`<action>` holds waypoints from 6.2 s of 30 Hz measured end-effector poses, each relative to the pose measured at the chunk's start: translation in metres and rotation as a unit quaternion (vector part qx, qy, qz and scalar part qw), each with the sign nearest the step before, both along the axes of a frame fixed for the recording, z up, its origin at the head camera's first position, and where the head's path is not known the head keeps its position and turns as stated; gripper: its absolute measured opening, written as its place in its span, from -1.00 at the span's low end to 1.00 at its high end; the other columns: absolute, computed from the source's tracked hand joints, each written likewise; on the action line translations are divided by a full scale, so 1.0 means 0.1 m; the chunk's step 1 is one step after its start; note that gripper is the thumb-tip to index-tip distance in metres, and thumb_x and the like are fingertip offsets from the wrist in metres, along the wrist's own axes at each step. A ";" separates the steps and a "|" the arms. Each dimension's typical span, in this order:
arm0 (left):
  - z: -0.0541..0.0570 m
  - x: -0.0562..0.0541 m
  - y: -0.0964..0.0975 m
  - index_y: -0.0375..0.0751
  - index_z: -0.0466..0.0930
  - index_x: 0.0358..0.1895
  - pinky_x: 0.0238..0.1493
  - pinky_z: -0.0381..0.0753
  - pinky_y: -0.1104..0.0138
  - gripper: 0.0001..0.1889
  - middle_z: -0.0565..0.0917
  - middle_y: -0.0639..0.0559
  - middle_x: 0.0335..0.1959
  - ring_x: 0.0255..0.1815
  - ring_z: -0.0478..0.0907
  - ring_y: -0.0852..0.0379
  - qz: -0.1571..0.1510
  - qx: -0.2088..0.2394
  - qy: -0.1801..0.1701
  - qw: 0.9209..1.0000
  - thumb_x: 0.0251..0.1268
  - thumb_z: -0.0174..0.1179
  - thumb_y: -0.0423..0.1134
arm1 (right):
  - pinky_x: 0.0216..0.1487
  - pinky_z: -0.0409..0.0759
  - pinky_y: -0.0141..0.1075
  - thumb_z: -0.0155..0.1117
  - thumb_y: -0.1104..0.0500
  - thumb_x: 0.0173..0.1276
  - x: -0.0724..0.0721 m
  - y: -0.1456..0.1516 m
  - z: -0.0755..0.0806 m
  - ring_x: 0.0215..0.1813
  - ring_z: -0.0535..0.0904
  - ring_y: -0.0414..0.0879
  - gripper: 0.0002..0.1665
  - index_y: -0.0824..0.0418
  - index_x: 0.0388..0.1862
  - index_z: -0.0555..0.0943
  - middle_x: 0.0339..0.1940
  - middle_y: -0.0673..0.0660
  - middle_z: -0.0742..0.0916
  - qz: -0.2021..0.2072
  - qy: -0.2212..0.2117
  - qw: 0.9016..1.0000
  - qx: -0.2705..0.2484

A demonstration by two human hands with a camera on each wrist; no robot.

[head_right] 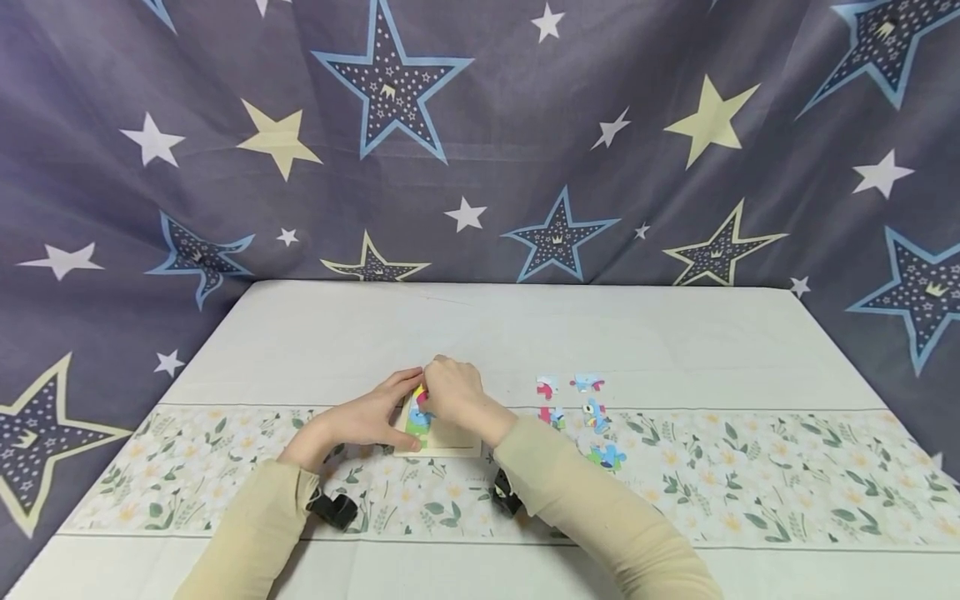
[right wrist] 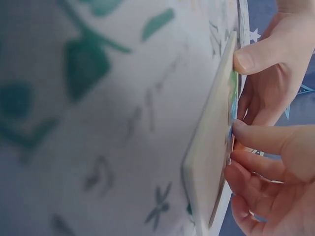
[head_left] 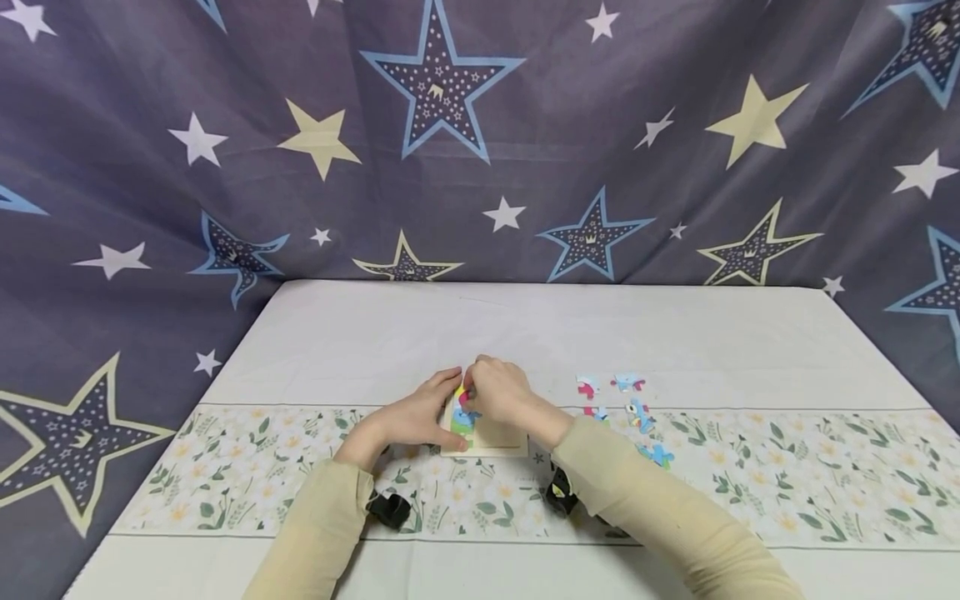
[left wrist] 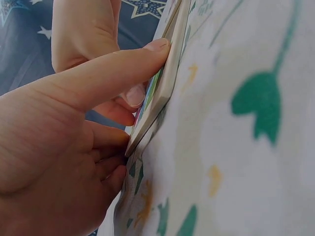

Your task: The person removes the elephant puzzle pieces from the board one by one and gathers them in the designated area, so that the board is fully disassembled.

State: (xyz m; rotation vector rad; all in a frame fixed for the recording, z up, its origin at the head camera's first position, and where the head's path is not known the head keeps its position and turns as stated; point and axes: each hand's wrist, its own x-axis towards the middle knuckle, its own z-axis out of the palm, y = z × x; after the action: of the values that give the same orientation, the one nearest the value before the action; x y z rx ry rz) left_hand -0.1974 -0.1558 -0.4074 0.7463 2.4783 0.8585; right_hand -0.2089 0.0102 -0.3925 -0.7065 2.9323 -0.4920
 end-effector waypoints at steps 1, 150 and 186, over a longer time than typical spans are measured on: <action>0.00 0.00 0.00 -0.36 -0.15 0.41 0.37 -0.06 0.04 0.11 -0.17 -0.15 0.46 0.46 -0.22 -0.09 -0.001 0.001 -0.001 1.000 -0.11 0.37 0.02 | -0.32 0.51 -0.33 0.43 0.07 0.03 -0.01 0.00 0.00 -0.34 0.52 -0.16 -0.68 0.19 -0.23 0.67 -0.35 0.01 0.61 0.000 -0.005 1.000 0.001; -0.01 0.06 0.04 -0.41 0.00 0.37 0.33 0.09 0.06 0.05 0.08 -0.17 0.33 0.38 -0.03 -0.07 0.034 0.012 0.029 0.999 -0.16 0.42 -0.03 | -0.41 0.38 -0.28 0.07 0.23 0.33 -0.08 2.44 0.08 -0.45 0.55 -0.06 -0.83 0.27 -0.23 0.59 -0.46 0.14 0.66 -0.143 -0.032 0.982 -0.117; -0.02 0.09 -0.03 -0.32 -0.08 0.41 0.32 0.09 0.03 0.08 -0.03 -0.12 0.41 0.43 -0.14 -0.05 0.028 0.007 0.004 1.000 -0.16 0.43 -0.06 | -0.28 0.39 -0.17 0.09 0.21 0.32 -0.12 2.64 -0.15 -0.32 0.49 -0.03 -0.84 0.21 -0.36 0.61 -0.34 0.16 0.68 -0.145 -0.030 0.986 -0.082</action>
State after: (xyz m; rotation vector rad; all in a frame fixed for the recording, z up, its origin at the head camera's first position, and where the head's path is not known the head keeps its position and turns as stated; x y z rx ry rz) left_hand -0.1884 -0.1590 -0.4093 0.6897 2.5124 0.8962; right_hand -0.2205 0.2743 -0.4071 -0.2677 2.9736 -0.7709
